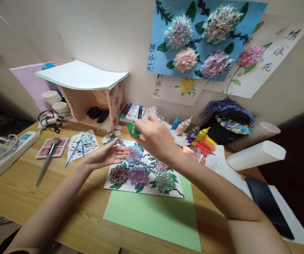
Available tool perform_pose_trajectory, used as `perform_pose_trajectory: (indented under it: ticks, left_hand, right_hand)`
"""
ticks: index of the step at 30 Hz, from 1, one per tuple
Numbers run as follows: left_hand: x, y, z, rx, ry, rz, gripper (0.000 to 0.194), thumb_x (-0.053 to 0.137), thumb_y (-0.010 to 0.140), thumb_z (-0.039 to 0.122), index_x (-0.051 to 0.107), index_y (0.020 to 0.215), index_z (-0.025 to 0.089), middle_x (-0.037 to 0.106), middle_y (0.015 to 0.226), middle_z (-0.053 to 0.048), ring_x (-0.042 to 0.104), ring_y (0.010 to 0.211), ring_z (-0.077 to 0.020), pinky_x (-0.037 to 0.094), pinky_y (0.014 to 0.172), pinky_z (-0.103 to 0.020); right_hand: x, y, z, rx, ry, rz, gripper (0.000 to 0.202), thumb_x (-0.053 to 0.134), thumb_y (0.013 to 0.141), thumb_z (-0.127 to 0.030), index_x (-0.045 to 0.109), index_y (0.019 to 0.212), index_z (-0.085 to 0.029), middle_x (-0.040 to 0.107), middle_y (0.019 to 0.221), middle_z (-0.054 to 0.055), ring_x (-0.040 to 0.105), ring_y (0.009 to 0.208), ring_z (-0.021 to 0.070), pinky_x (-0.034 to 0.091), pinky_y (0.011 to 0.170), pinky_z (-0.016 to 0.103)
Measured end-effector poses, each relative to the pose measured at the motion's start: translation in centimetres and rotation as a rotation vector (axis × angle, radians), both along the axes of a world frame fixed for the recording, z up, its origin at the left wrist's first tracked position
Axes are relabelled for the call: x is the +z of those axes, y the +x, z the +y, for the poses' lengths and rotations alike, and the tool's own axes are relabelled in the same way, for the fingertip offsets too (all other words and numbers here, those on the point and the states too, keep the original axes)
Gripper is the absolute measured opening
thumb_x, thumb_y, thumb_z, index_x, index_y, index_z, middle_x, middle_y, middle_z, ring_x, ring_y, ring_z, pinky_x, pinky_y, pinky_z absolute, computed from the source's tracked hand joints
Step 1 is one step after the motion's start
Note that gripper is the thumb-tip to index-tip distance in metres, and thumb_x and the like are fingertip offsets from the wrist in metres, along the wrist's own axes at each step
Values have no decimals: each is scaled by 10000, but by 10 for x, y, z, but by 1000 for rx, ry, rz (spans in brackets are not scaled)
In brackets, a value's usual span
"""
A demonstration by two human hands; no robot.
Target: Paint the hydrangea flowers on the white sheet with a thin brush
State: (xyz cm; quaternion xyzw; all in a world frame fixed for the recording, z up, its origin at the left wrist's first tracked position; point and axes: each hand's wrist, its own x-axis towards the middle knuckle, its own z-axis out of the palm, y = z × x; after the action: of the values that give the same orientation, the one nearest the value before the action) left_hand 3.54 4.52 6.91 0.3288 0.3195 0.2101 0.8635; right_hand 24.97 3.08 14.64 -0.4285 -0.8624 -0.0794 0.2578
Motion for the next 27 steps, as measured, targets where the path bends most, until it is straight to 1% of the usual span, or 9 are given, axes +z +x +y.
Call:
perform_pose_trajectory:
  ticks: [3, 6, 9, 11, 14, 16, 20, 23, 27]
  left_hand:
    - [-5, -18, -3, 283, -48, -92, 345, 559, 854, 461, 673, 825, 136, 666, 835, -74, 619, 836, -127, 482, 850, -235]
    - [-8, -42, -3, 541, -6, -59, 242, 610, 844, 354, 617, 699, 161, 631, 700, -20, 608, 751, -106, 496, 840, -234]
    - [-11, -70, 4, 718, 100, 68, 190, 713, 753, 323, 630, 722, 154, 652, 710, -10, 614, 727, -99, 503, 815, -239]
    - [-12, -84, 11, 789, 294, 202, 262, 765, 678, 359, 666, 796, 147, 685, 780, -24, 630, 762, -120, 497, 815, -263]
    - [-11, -93, 24, 792, 667, 466, 375, 777, 630, 407, 694, 875, 134, 711, 874, -56, 641, 834, -179, 481, 817, -306]
    - [-10, -90, 32, 761, 843, 598, 387, 778, 621, 392, 695, 886, 122, 718, 892, -77, 644, 853, -206, 481, 807, -320]
    - [-7, -74, 45, 649, 1017, 700, 381, 786, 599, 349, 684, 870, 102, 717, 890, -113, 654, 834, -220, 502, 771, -325]
    - [-9, -67, 51, 570, 1134, 837, 359, 770, 619, 341, 690, 879, 107, 710, 891, -113, 648, 822, -224, 500, 751, -327]
    - [-18, -68, 56, 488, 1256, 916, 287, 729, 670, 331, 700, 870, 127, 700, 872, -94, 633, 795, -211, 486, 716, -309]
  right_hand:
    - [-9, -46, -8, 197, -25, -142, 154, 452, 879, -159, 592, 819, -178, 638, 797, 75, 474, 824, 220, 411, 710, 340]
    - [-24, -77, -1, 332, -15, -221, 261, 344, 903, -94, 594, 866, -159, 633, 827, 92, 461, 826, 214, 403, 725, 335]
    - [-32, -89, 16, 359, -100, -158, 264, 388, 862, -38, 575, 1015, -146, 646, 928, 91, 481, 898, 212, 417, 752, 320]
    - [-35, -91, 30, 310, -208, -41, 307, 435, 840, -30, 556, 1089, -161, 660, 980, 77, 511, 934, 207, 433, 776, 322]
    - [-42, -99, 50, 176, -378, 104, 202, 542, 843, -154, 602, 1036, -156, 689, 952, 84, 576, 902, 214, 453, 784, 345]
    - [-53, -108, 61, 148, -509, 146, 220, 630, 801, -264, 635, 983, -140, 695, 960, 106, 612, 886, 222, 465, 768, 344]
    - [-79, -123, 75, 131, -667, 350, 283, 674, 736, -323, 653, 949, -138, 708, 939, 90, 645, 845, 202, 478, 732, 307]
    - [-94, -125, 80, 119, -668, 469, 262, 643, 743, -300, 656, 954, -145, 713, 928, 71, 643, 821, 186, 479, 725, 292]
    - [-108, -124, 85, 104, -641, 485, 207, 623, 733, -254, 664, 900, -140, 713, 894, 68, 636, 779, 181, 475, 726, 291]
